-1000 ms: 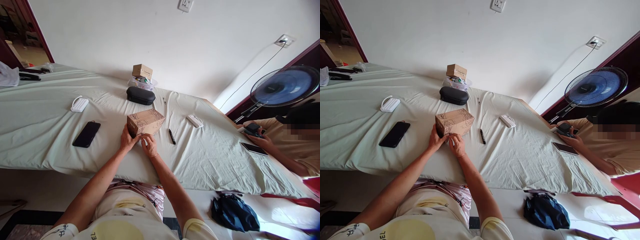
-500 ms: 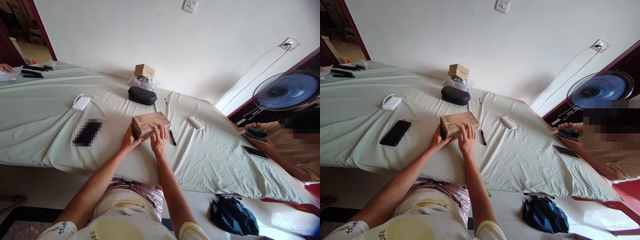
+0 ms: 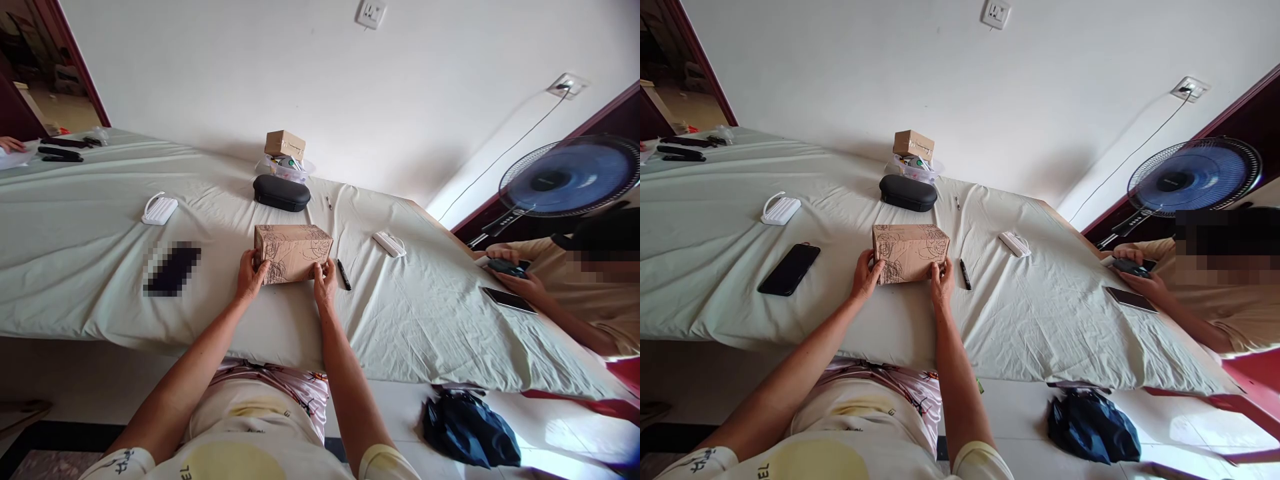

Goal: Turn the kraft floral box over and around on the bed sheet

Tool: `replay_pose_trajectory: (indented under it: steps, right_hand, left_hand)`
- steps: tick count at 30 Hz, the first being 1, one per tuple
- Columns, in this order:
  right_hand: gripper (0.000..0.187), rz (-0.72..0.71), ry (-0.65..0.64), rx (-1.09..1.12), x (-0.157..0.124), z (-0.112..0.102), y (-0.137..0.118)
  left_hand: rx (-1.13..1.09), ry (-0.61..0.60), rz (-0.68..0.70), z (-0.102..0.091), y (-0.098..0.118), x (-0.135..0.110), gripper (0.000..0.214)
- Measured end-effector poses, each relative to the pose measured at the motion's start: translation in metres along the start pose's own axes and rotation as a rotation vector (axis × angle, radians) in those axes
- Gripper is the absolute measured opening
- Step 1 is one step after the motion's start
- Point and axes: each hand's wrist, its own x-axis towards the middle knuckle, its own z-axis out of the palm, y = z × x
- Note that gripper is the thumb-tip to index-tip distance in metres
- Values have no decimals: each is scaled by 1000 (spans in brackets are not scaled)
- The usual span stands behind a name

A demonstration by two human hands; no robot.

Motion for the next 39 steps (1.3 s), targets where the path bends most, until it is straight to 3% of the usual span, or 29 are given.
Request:
replay_pose_trajectory:
  steps: [3,8,14,21,24,28,33,36,39]
  right_hand:
    - [60,-37,47,79,-1,1,-1]
    - [53,-95,150,178,-1,-2,-5]
    - [45,-143,142,141,-4,-4,-10]
    - [38,-275,72,55,-8,-3,-18]
    - [33,-420,20,8,-16,0,-25]
    - [27,-629,-125,-40,-33,12,-34]
    - [37,-850,-257,-36,-48,27,-40]
    - [33,-812,-235,-75,-45,27,-39]
    - [28,-646,-141,-130,-33,20,-33]
  left_hand:
    - [-59,55,18,-2,-1,2,62]
    - [-48,51,84,-2,2,1,66]
    - [95,68,99,-4,2,0,64]
    - [289,43,187,-4,-5,1,74]
    - [435,65,215,-2,-6,1,78]
    - [572,106,272,-1,-4,0,67]
    - [481,-43,375,4,0,-8,59]
    - [433,-125,418,6,3,-12,66]
    - [455,-117,440,6,4,-13,69]
